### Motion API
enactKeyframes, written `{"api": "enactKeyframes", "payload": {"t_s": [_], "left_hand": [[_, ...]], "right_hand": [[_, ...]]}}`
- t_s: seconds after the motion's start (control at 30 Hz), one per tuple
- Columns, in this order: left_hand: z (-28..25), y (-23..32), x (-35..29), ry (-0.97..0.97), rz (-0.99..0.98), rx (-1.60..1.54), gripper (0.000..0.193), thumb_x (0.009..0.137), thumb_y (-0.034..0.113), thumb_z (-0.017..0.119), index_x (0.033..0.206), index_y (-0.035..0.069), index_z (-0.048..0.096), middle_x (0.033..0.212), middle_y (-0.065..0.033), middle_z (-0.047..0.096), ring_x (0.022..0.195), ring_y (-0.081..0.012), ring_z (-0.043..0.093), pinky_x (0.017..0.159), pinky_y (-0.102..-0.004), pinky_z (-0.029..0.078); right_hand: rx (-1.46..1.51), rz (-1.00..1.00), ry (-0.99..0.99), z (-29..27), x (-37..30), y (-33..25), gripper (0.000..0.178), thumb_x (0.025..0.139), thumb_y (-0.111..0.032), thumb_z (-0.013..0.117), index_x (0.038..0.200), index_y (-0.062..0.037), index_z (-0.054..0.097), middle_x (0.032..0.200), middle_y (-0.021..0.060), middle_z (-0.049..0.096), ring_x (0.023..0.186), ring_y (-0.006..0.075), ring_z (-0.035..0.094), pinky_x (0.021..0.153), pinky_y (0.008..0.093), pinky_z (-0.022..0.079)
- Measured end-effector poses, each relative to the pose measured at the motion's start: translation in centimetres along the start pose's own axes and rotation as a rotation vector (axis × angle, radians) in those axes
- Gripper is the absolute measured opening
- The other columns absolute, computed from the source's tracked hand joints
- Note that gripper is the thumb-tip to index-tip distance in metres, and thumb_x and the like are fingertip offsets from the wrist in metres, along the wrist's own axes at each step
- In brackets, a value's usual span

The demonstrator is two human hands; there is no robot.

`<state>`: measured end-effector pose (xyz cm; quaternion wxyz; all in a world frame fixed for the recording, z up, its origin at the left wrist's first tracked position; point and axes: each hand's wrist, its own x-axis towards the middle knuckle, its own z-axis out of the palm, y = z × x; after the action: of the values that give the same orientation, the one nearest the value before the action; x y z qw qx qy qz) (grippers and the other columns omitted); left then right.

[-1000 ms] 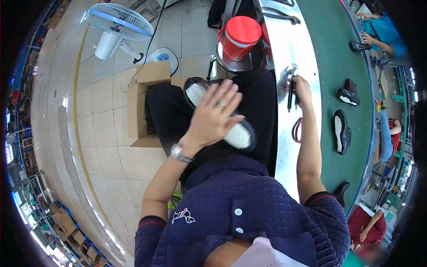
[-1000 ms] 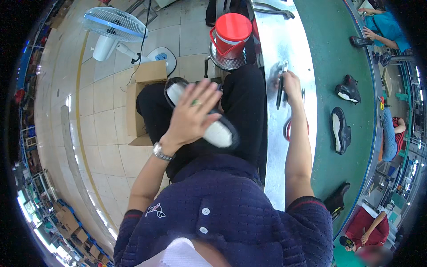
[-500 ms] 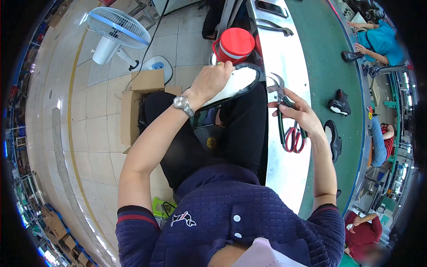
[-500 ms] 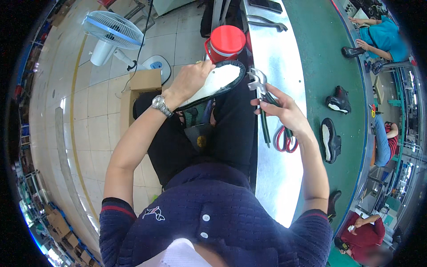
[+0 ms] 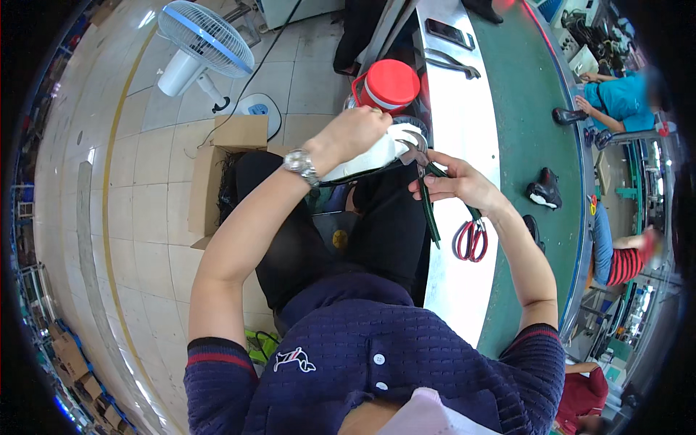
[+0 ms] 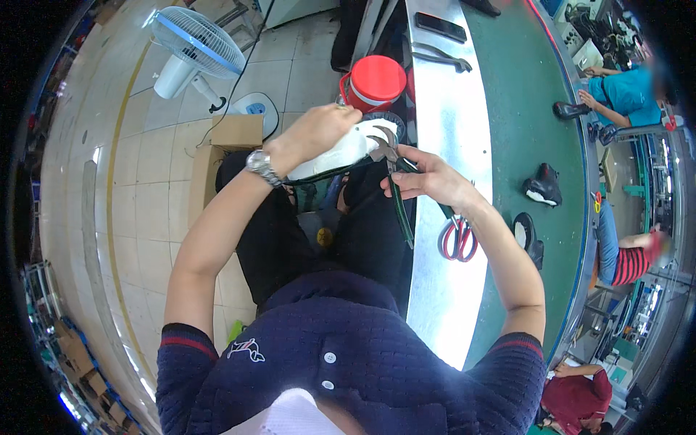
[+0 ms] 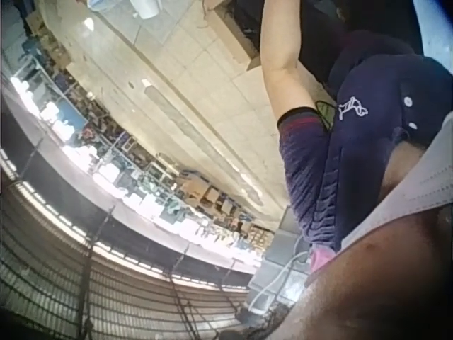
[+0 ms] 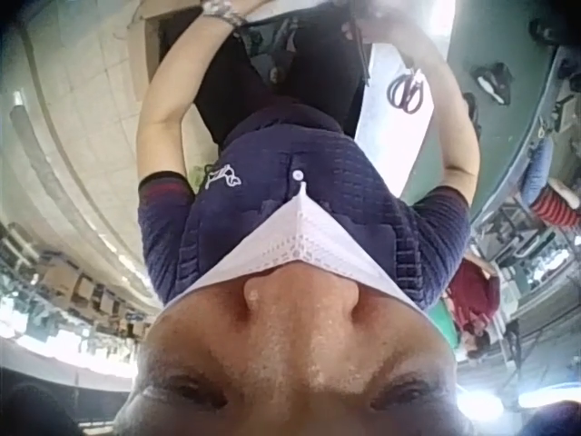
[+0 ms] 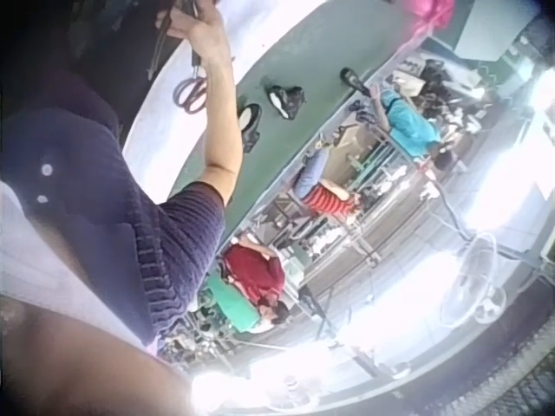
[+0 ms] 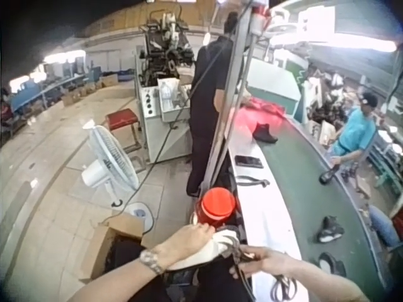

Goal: Applying adhesive and trimming excess material on shoe components in a factory setting.

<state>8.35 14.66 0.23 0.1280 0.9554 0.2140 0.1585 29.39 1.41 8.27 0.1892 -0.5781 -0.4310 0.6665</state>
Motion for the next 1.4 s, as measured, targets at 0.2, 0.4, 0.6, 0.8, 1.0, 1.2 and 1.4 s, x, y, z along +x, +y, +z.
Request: {"api": "enactKeyframes", "payload": {"t_s": [0.2, 0.4, 0.6, 0.8, 1.0, 1.2, 1.4], "left_hand": [[-0.4, -2.5, 1.3, 0.095, -0.187, -0.400, 0.016, 0.078, 0.011, 0.062, 0.086, 0.001, 0.072, 0.080, -0.0196, 0.069, 0.075, -0.0304, 0.069, 0.070, -0.0415, 0.052], [0.4, -1.9, -0.2, -0.239, -0.346, -0.612, 0.056, 0.082, 0.029, 0.073, 0.125, -0.001, 0.055, 0.091, -0.0156, 0.069, 0.074, -0.0191, 0.063, 0.070, -0.0338, 0.051], [1.6, 8.0, -4.9, 0.240, -0.403, -0.135, 0.091, 0.060, 0.008, 0.084, 0.136, -0.008, 0.038, 0.122, -0.0216, 0.056, 0.117, -0.0372, 0.051, 0.103, -0.0434, 0.038], [2.3, 8.7, -5.5, 0.331, -0.304, -0.150, 0.089, 0.059, 0.007, 0.082, 0.136, -0.005, 0.040, 0.125, -0.0212, 0.055, 0.120, -0.0351, 0.050, 0.105, -0.0433, 0.037], [3.1, 8.0, -6.7, 0.307, -0.242, 0.033, 0.078, 0.067, 0.017, 0.078, 0.133, -0.006, 0.045, 0.131, -0.0215, 0.052, 0.123, -0.0349, 0.048, 0.107, -0.0436, 0.036], [3.5, 7.7, -6.6, 0.269, -0.132, 0.268, 0.063, 0.081, 0.025, 0.065, 0.130, -0.011, 0.047, 0.130, -0.0285, 0.049, 0.120, -0.0412, 0.049, 0.105, -0.0462, 0.039], [3.8, 7.5, -7.2, 0.281, -0.151, 0.275, 0.058, 0.082, 0.023, 0.063, 0.127, -0.012, 0.050, 0.130, -0.0281, 0.050, 0.121, -0.0403, 0.049, 0.106, -0.0456, 0.038]], "right_hand": [[-0.077, -0.003, 0.024, 0.4, 0.3, -0.3, 0.049, 0.096, -0.009, 0.055, 0.142, -0.0052, 0.040, 0.106, 0.0128, 0.068, 0.098, 0.0193, 0.067, 0.088, 0.0318, 0.053], [-0.173, -0.002, 0.044, 0.3, 1.8, -1.1, 0.053, 0.095, -0.009, 0.056, 0.145, -0.0069, 0.036, 0.105, 0.0094, 0.066, 0.094, 0.0184, 0.067, 0.088, 0.0322, 0.053], [-0.169, 0.171, 0.005, 2.6, 1.0, -2.5, 0.061, 0.097, -0.009, 0.054, 0.149, -0.0118, 0.024, 0.082, 0.0033, 0.056, 0.074, 0.0132, 0.062, 0.066, 0.0291, 0.053], [-0.344, -0.162, 0.259, 5.1, -0.1, 3.7, 0.061, 0.095, -0.007, 0.052, 0.148, -0.0083, 0.023, 0.065, 0.0089, 0.056, 0.055, 0.0187, 0.058, 0.054, 0.0355, 0.050], [-1.009, -0.205, 0.234, 2.4, -0.6, 1.2, 0.056, 0.092, -0.011, 0.060, 0.143, -0.0041, 0.037, 0.066, 0.0144, 0.062, 0.061, 0.0260, 0.067, 0.062, 0.0382, 0.050], [-0.446, -0.399, 0.650, 4.0, 1.2, -1.8, 0.053, 0.095, -0.010, 0.052, 0.145, -0.0039, 0.035, 0.064, 0.0117, 0.062, 0.057, 0.0233, 0.062, 0.062, 0.0329, 0.051], [-0.524, -0.214, 0.433, 3.5, 1.0, -2.4, 0.060, 0.092, -0.012, 0.053, 0.147, -0.0097, 0.030, 0.069, 0.0194, 0.064, 0.062, 0.0384, 0.066, 0.063, 0.0454, 0.051]]}}
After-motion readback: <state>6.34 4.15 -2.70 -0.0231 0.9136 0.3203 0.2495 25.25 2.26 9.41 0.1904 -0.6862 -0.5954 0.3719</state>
